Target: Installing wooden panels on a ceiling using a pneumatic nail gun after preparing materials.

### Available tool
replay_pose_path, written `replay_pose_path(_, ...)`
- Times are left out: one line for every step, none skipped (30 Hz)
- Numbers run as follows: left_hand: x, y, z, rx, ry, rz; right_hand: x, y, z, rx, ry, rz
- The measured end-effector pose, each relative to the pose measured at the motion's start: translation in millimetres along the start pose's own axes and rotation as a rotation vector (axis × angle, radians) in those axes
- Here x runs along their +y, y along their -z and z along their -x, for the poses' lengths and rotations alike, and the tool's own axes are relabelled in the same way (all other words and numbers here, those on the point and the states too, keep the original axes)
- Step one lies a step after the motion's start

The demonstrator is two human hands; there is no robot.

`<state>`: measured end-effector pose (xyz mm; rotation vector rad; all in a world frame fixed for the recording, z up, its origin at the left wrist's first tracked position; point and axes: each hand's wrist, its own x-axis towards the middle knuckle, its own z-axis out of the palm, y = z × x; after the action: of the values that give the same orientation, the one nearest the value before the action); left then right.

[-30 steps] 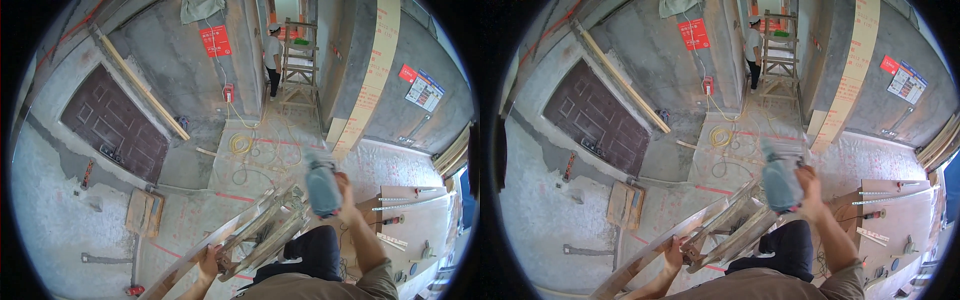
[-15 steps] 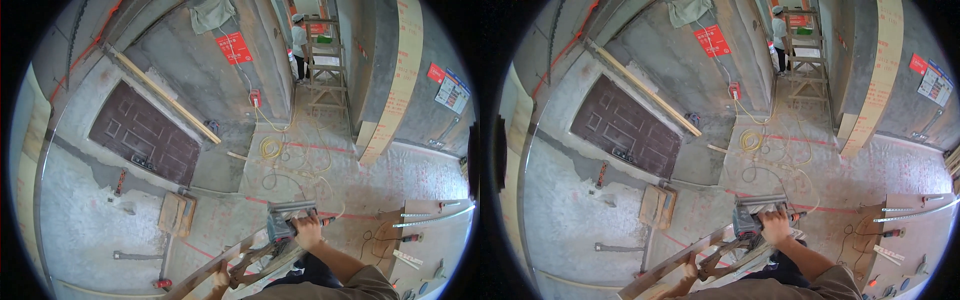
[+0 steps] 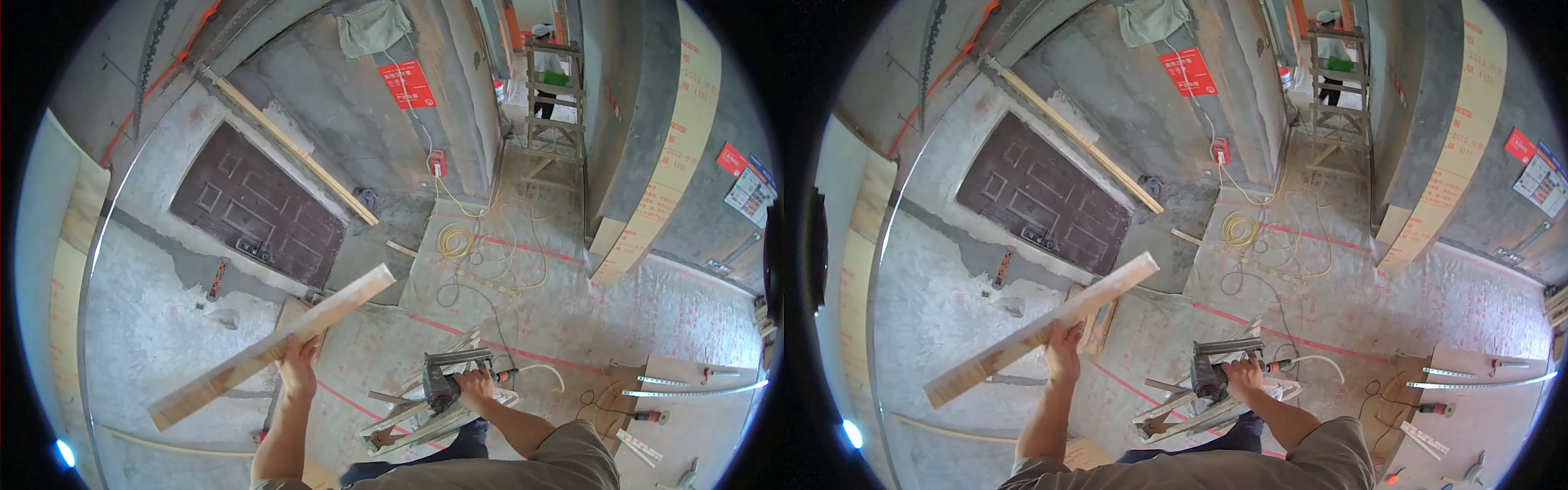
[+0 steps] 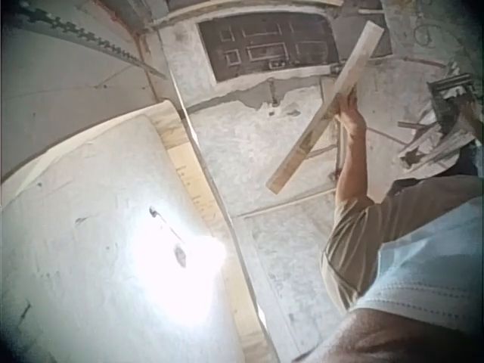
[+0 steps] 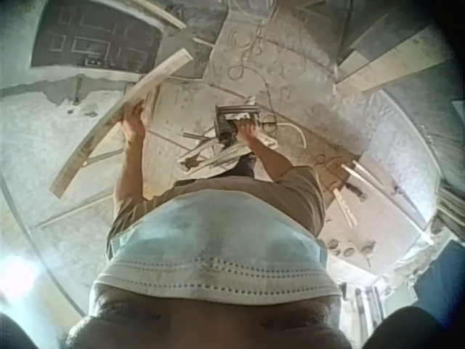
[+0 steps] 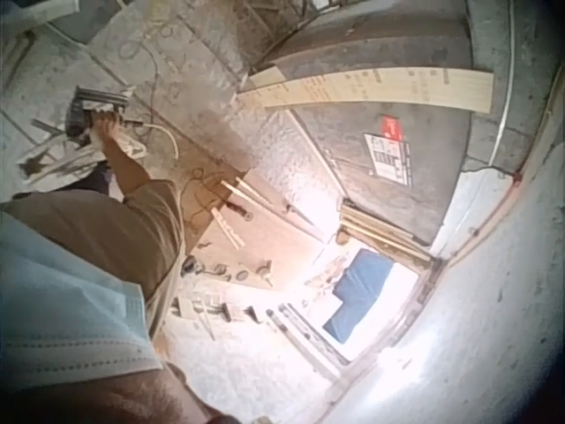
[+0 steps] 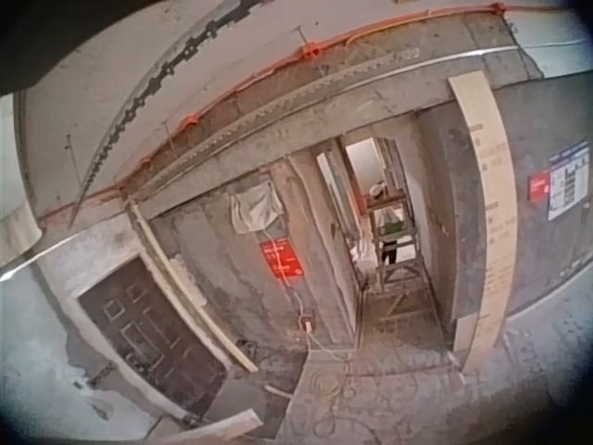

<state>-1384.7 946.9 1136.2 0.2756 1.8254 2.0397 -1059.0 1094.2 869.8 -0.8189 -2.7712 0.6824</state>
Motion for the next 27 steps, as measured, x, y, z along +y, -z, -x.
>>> replay_pose_path(14,-4,3,-0.006,-0.055,0.02,-1,0,1,-0.01,-0.01,-0.014)
replay_pose_path(27,-6,7,-0.01,-0.109,0.041,0,0,0,-0.016,-0.003,-0.014)
replay_pose_path(40,-3,12,0.03,-0.15,0.035,2,-1,1,0.033,-0.01,-0.025)
replay_pose_path(58,0,20,0.064,-0.171,0.031,4,-3,2,0.083,-0.017,-0.037)
replay_pose_path(66,21,22,0.106,-0.154,0.032,6,-8,3,0.118,-0.017,-0.043)
replay_pose_path(75,49,25,0.151,-0.139,0.034,6,-10,2,0.107,-0.006,-0.039)
replay_pose_path(82,75,31,0.17,-0.154,0.034,5,-11,2,0.127,-0.015,-0.051)
replay_pose_path(89,100,39,0.191,-0.167,0.035,4,-12,1,0.145,-0.024,-0.063)
replay_pose_path(95,121,49,0.233,-0.166,0.056,3,-12,2,0.127,-0.019,-0.057)
replay_pose_path(100,142,59,0.273,-0.164,0.076,2,-13,1,0.117,-0.03,-0.034)
replay_pose_path(104,166,69,0.292,-0.154,0.097,1,-11,-2,0.11,-0.04,-0.009)
replay_pose_path(104,186,77,0.298,-0.181,0.127,-1,-6,-3,0.093,-0.036,0.0)
replay_pose_path(102,205,81,0.36,-0.144,0.168,-4,-1,-5,0.054,-0.038,0.008)
replay_pose_path(96,217,85,0.425,-0.108,0.211,-6,2,-8,0.015,-0.038,0.018)
replay_pose_path(89,211,84,0.428,-0.09,0.218,-3,0,-10,0.002,-0.043,0.032)
replay_pose_path(84,202,72,0.459,-0.037,0.252,3,-4,-13,-0.02,-0.077,0.035)
replay_pose_path(77,194,62,0.499,0.022,0.281,7,-7,-11,-0.051,-0.11,0.037)
replay_pose_path(70,186,50,0.499,0.074,0.288,6,4,-14,-0.075,-0.17,0.009)
replay_pose_path(59,179,36,0.456,0.101,0.284,3,18,-14,-0.095,-0.236,-0.021)
replay_pose_path(50,164,16,0.414,0.127,0.296,4,29,-9,-0.105,-0.251,-0.015)
replay_pose_path(39,145,-5,0.352,0.159,0.305,9,41,-6,-0.086,-0.323,-0.037)
replay_pose_path(26,141,-31,0.273,0.165,0.326,9,52,-2,-0.062,-0.388,-0.067)
replay_pose_path(15,124,-56,0.217,0.17,0.328,15,61,8,0.004,-0.399,-0.052)
replay_pose_path(5,111,-87,0.174,0.198,0.386,21,72,19,0.077,-0.409,-0.042)
replay_pose_path(-5,91,-115,0.053,0.203,0.427,27,83,29,0.088,-0.454,-0.043)
replay_pose_path(-9,42,-133,0.049,0.237,0.407,38,95,41,0.105,-0.521,-0.033)
replay_pose_path(-13,-13,-144,0.041,0.272,0.387,47,105,54,0.155,-0.555,-0.019)
